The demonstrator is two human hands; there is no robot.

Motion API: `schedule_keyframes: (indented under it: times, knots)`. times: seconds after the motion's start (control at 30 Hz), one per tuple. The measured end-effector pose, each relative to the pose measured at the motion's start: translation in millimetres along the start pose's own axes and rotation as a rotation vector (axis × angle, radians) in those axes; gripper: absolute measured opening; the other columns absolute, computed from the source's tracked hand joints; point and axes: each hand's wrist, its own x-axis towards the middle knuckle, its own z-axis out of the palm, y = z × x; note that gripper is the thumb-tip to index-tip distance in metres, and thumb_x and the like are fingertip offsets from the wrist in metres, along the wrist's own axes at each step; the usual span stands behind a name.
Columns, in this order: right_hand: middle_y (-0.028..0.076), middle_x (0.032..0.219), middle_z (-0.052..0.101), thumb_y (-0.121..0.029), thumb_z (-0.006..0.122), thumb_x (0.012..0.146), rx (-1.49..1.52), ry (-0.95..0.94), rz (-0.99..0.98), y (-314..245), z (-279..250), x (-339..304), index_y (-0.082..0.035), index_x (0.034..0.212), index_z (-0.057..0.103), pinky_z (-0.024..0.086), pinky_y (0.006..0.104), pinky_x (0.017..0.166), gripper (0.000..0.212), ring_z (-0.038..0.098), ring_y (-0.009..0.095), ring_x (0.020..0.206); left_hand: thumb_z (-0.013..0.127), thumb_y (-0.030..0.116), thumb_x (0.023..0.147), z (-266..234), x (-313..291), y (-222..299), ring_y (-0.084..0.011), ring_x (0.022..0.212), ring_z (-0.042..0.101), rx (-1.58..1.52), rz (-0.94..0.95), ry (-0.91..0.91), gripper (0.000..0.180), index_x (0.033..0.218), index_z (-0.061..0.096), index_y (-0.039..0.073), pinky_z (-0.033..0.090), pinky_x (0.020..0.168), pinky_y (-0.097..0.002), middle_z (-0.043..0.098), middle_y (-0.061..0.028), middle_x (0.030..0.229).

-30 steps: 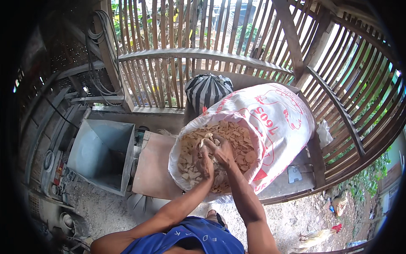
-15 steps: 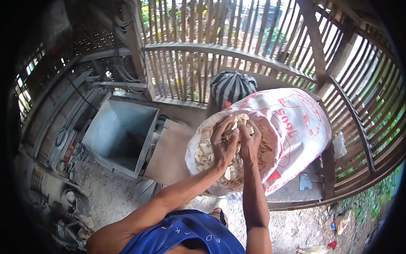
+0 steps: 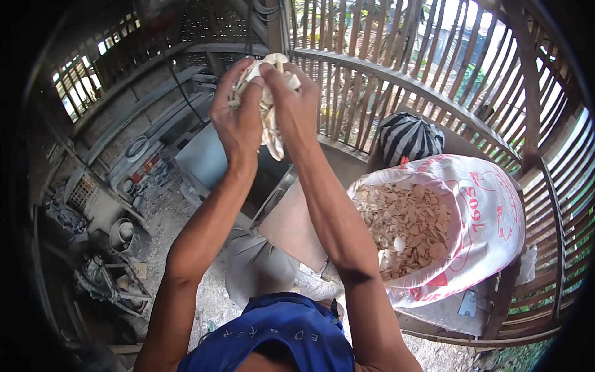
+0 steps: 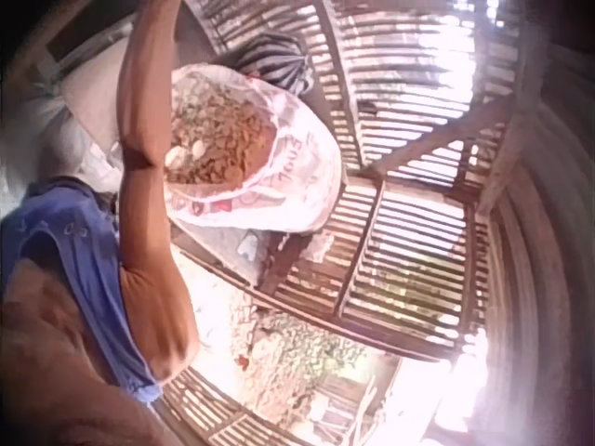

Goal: The person picks up handfuls of dried cassava chips from a large sack and places them into a metal hopper by hand.

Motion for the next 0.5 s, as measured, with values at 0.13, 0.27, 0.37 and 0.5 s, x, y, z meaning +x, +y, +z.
schedule_keyframes:
  times: [0.13,0.27,0.37,0.5]
  knots:
    - [0.013,0.091,0.071,-0.032,0.072,0.085,-0.059,0.003,0.051,72.0,33.8,-4.4,0.01,0.105,0.067,0.049,0.0318,0.08,0.046,0.063,0.018,0.086,0.065,0.003,0.088,-54.1,-1.1,-28.3,-0.0186,0.103,0.064,0.079,-0.104,0.031,0.03,0.117,0.066,-0.003,0.052,0.091,-0.0314,0.067,-0.0115,0.115]
    - [0.014,0.093,0.071,-0.033,0.072,0.084,-0.037,-0.046,0.137,106.3,39.7,-17.9,0.009,0.105,0.067,0.049,0.0323,0.081,0.047,0.064,0.018,0.087,0.067,0.005,0.09,-80.6,-10.0,-44.7,-0.0161,0.102,0.065,0.105,-0.214,0.037,0.028,0.116,0.067,-0.003,0.052,0.089,-0.03,0.069,-0.0099,0.11]
    - [0.011,0.092,0.071,-0.023,0.071,0.086,-0.098,-0.068,0.192,106.6,37.1,-18.8,0.007,0.105,0.067,0.049,0.03,0.075,0.036,0.063,0.015,0.084,0.067,0.006,0.09,-88.6,-8.7,-51.4,-0.0137,0.096,0.065,0.119,-0.233,0.001,0.027,0.116,0.067,-0.003,0.052,0.085,-0.0282,0.07,-0.0087,0.104]
    - [0.008,0.091,0.071,-0.015,0.072,0.088,-0.066,-0.128,0.182,94.2,34.7,-26.5,0.004,0.103,0.067,0.049,0.0274,0.07,0.025,0.063,0.011,0.08,0.069,0.007,0.087,-101.0,-4.1,-52.9,-0.014,0.095,0.064,0.208,-0.226,-0.108,0.031,0.116,0.067,-0.001,0.052,0.085,-0.0282,0.071,-0.0085,0.104]
